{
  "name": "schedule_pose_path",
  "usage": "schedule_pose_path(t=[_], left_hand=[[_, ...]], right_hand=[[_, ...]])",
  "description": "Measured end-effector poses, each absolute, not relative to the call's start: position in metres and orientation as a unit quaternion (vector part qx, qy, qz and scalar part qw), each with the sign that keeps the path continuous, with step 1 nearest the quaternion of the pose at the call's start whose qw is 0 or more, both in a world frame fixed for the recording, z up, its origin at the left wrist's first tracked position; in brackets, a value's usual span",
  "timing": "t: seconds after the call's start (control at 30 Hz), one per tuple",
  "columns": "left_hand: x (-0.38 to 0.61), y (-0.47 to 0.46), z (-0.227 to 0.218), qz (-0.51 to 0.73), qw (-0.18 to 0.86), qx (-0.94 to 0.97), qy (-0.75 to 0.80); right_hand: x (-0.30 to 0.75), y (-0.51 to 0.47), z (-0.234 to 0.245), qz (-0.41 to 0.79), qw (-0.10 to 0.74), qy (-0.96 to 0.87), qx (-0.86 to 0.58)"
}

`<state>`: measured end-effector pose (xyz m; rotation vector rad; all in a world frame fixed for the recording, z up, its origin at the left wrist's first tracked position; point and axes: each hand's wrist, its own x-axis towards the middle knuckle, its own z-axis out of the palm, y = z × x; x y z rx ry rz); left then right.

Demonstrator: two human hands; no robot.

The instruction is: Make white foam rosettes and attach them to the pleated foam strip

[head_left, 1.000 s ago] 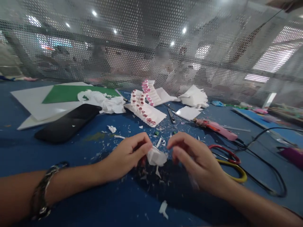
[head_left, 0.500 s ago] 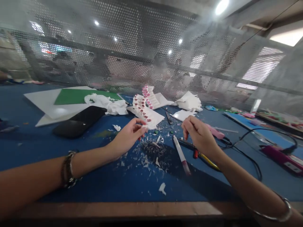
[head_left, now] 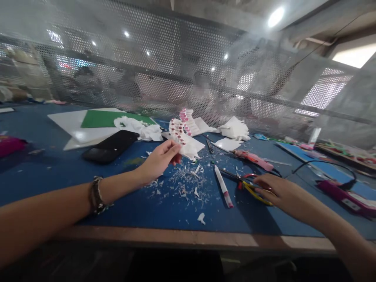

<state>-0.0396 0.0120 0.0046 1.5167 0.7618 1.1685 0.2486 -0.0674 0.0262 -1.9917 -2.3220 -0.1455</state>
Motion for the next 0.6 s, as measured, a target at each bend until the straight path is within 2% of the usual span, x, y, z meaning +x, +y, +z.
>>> schedule_pose_path(t=[0.23, 0.33, 0.5, 0.6], left_hand=[[-0.038, 0.012, 0.010, 0.518, 0.600, 0.510, 0.334], [-0.039, 0.013, 0.011, 0.533, 0.606, 0.499, 0.316], [-0.042, 0.013, 0.012, 0.534, 0.588, 0.528, 0.301], [-0.043, 0.013, 0.012, 0.533, 0.586, 0.543, 0.279]], right_hand=[[0.244, -0.063, 0.013, -0.093, 0.046, -0.777, -0.621], [0.244, -0.057, 0.012, -0.124, 0.066, -0.769, -0.624], [0.245, -0.053, 0.017, -0.040, 0.063, -0.767, -0.637], [0.244, -0.052, 0.019, -0.031, 0.067, -0.747, -0.661]])
